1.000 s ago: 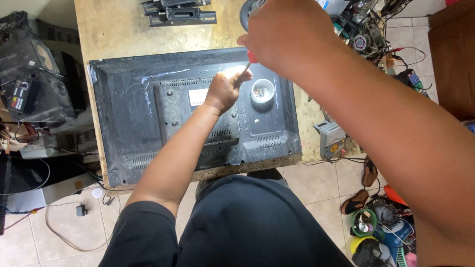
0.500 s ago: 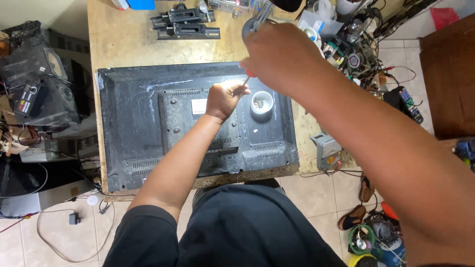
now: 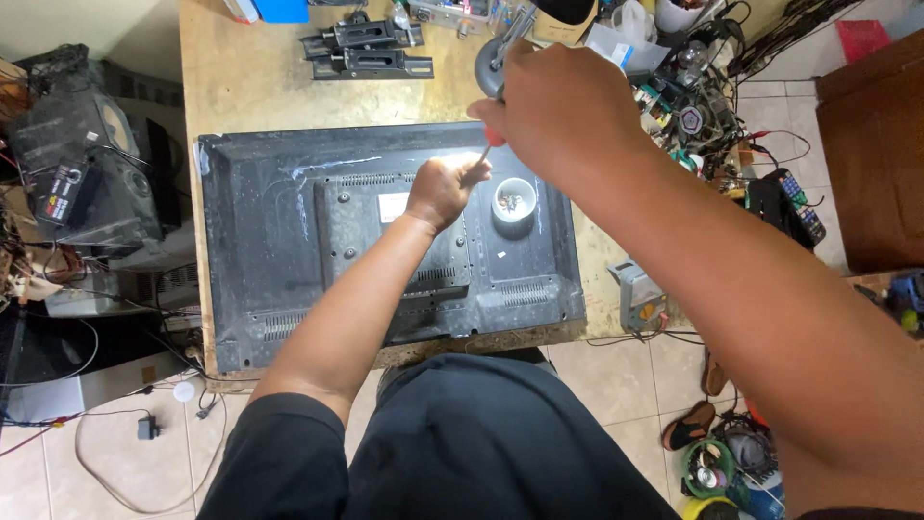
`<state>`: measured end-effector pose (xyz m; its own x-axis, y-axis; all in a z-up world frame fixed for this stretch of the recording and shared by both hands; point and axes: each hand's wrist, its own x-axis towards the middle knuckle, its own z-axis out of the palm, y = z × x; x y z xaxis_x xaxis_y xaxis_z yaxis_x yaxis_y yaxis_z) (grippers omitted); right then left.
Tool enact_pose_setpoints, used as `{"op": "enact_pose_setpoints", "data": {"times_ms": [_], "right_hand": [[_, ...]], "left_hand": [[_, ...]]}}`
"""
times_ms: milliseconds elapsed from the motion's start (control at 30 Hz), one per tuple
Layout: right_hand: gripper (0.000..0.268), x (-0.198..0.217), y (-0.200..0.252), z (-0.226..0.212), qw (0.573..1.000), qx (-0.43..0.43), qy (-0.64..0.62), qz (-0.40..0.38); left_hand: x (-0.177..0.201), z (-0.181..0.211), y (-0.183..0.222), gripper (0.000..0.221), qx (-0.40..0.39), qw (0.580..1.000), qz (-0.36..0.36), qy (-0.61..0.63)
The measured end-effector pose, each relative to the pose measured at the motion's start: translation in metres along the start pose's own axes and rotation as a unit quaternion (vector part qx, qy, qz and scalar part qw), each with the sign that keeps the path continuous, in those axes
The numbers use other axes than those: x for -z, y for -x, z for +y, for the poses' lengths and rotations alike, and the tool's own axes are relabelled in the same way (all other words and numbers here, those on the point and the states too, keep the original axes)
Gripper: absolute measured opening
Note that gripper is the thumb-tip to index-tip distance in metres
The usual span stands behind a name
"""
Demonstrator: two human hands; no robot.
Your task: Disassembling a television with a screwdriver and operating controls on a speaker system
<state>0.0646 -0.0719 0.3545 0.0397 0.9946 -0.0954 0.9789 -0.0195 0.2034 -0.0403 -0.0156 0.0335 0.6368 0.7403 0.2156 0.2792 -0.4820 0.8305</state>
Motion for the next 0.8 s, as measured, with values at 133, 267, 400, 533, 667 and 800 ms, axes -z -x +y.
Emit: {"op": "enact_pose_setpoints", "data": {"times_ms": [133,267,400,533,667,800], "right_hand": [[0.025,0.018,0.005,0.007,0.975,0.119,-0.146,-0.116],[0.053,0.039,0.002,0.003,0.955,0.122,-0.181,-0.203],[0.069,0.015,-0.006,-0.010,0.992,0.024,-0.077,-0.098],[0.030,0.022,-0.003,-0.007,0.983,0.103,-0.094,-0.123],[0.043,0.030,-0.002,-0.002,0.964,0.160,-0.147,-0.155],[0.054,0.041,0.000,-0.005,0.976,0.088,-0.139,-0.142]], "left_hand": [[0.008,0.003,0.007,0.040,-0.005,0.997,0.060,-0.052],[0.006,-0.004,0.006,0.048,-0.040,0.987,0.086,-0.128],[0.015,0.009,0.002,0.047,0.030,0.995,0.051,-0.084],[0.030,0.019,0.003,0.031,-0.091,0.996,-0.002,0.008],[0.028,0.019,0.010,0.040,-0.066,0.995,-0.067,0.022],[0.026,0.020,0.006,0.021,0.028,0.993,-0.079,0.077]]}}
